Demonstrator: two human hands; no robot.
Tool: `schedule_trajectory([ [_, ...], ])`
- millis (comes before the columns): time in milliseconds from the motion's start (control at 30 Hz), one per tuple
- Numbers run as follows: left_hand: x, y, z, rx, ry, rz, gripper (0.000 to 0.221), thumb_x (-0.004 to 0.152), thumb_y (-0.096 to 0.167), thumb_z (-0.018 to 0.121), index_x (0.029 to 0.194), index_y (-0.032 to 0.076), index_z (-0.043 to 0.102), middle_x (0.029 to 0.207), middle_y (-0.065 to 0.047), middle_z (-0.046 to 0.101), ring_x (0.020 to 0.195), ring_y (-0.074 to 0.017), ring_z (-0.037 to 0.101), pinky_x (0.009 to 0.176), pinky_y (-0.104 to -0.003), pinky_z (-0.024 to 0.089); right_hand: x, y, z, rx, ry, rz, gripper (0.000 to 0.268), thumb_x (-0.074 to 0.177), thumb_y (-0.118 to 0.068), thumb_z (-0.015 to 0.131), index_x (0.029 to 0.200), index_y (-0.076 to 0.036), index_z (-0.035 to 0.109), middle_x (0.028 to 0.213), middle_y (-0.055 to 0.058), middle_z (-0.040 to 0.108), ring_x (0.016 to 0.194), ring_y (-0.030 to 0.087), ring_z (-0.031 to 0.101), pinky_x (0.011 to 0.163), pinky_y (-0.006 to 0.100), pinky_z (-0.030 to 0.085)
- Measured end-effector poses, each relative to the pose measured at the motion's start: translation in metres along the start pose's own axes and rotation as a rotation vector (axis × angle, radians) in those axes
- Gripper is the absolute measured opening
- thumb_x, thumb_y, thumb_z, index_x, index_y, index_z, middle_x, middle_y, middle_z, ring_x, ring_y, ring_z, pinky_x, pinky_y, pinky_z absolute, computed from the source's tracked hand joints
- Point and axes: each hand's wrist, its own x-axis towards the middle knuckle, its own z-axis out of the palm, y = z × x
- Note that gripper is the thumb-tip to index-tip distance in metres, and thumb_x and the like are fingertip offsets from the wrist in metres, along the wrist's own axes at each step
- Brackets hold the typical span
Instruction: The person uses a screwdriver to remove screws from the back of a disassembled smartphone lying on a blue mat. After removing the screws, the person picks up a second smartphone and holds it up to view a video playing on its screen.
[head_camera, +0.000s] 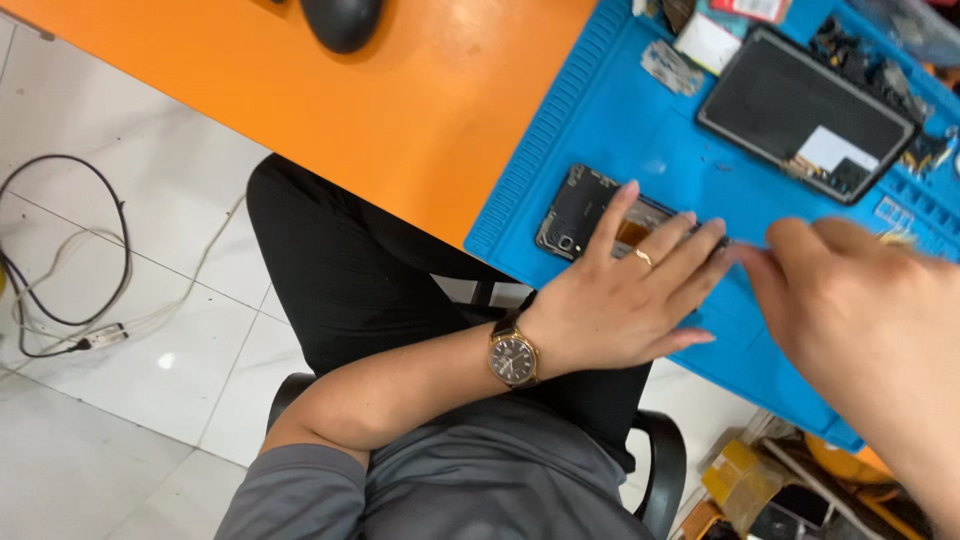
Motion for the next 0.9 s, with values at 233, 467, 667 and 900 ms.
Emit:
schedule_trajectory([
  [233,0.003,0.003,-0.005,-0.013,-0.049,-0.001,0.071,0.108,0.075,0.062,0.153,0.020,0.064,0.159,-0.007,0.061,0.145,-0.0239,0.062,0.124,-0.070,0.039,0.002,0.000,-0.018,-0.004,0.049,-0.004,0.023,0.125,-0.060,0.051,0.121,-0.038,0.057,0.107,-0.013,0.065,0.076,0.019,0.073,0.057,0.031,0.053],
  [467,0.008,0.006,-0.005,-0.072,-0.042,-0.014,0.061,0.108,0.068,0.064,0.144,0.019,0.072,0.156,-0.009,0.063,0.142,-0.0243,0.064,0.124,-0.071,0.037,0.000,-0.004,-0.028,0.007,0.010,0.031,0.042,0.130,-0.065,0.050,0.102,-0.035,0.055,0.088,-0.011,0.057,0.066,0.015,0.064,0.049,0.030,0.043],
  [667,0.008,0.008,-0.004,-0.051,-0.070,-0.028,0.064,0.109,0.068,0.063,0.151,0.021,0.067,0.158,-0.009,0.062,0.144,-0.0251,0.064,0.124,-0.071,0.036,-0.001,0.004,-0.017,0.054,0.025,0.024,0.041,0.130,-0.069,0.045,0.104,-0.038,0.053,0.093,-0.014,0.058,0.069,0.016,0.068,0.052,0.030,0.046],
  [900,0.010,0.008,-0.005,-0.080,-0.070,-0.045,0.057,0.111,0.065,0.059,0.148,0.022,0.069,0.158,-0.008,0.061,0.142,-0.0250,0.066,0.124,-0.071,0.038,-0.011,0.002,-0.017,0.078,0.012,0.038,0.050,0.135,-0.070,0.041,0.106,-0.032,0.055,0.077,-0.014,0.056,0.059,0.011,0.057,0.055,0.028,0.035],
])
